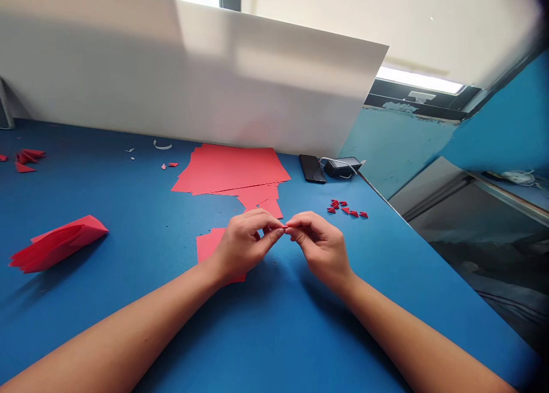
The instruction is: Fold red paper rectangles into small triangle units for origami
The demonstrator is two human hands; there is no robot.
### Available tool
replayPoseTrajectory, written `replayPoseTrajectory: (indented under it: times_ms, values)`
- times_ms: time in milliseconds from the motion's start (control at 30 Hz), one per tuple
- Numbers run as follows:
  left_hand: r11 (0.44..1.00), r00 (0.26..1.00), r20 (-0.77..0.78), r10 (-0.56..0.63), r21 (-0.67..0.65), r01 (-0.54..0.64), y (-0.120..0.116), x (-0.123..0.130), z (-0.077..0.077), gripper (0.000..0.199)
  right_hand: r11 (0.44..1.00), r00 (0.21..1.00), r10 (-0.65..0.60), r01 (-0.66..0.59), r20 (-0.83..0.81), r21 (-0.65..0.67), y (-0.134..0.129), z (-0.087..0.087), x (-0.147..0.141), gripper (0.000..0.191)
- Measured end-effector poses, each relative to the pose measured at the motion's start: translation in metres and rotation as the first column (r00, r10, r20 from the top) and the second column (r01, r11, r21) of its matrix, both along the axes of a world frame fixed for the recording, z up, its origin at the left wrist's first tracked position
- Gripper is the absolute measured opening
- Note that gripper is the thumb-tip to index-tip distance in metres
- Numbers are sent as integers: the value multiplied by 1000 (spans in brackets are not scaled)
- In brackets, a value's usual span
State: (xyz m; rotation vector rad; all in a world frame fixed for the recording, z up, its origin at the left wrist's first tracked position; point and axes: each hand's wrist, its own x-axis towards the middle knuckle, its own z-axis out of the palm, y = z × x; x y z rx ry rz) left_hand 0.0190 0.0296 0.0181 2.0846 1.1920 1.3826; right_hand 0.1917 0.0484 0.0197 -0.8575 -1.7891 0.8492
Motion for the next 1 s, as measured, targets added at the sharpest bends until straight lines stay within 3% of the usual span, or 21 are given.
replayPoseTrajectory:
  times_ms: [433, 533, 633, 800, 900, 1000]
  values:
    - [989, 988, -137, 65, 141, -46, -1, 0, -7, 12, 990, 995, -46, 35, 85, 137, -3, 3, 0, 14]
    - [968, 977, -164, 140, 231, -100, -2, -2, -6, 14, 999, 999, -46, 46, 5, 28, -2, 2, 0, 5]
    - [936, 966, -166, 197, 325, -135, -1, -5, -6, 14, 983, 998, -15, 4, -61, -181, -3, 3, -2, 17]
    - [915, 976, -143, 163, 391, -96, 1, -6, -7, 16, 942, 992, 41, -77, -116, -325, -7, 7, -5, 23]
    - [935, 991, -72, 115, 345, -84, 0, -3, -4, 18, 929, 985, 24, -84, -168, -361, -6, 7, -6, 20]
    - [993, 999, 44, 29, 116, -34, -3, 0, 0, 19, 923, 980, 1, -78, -200, -377, -4, 5, -6, 19]
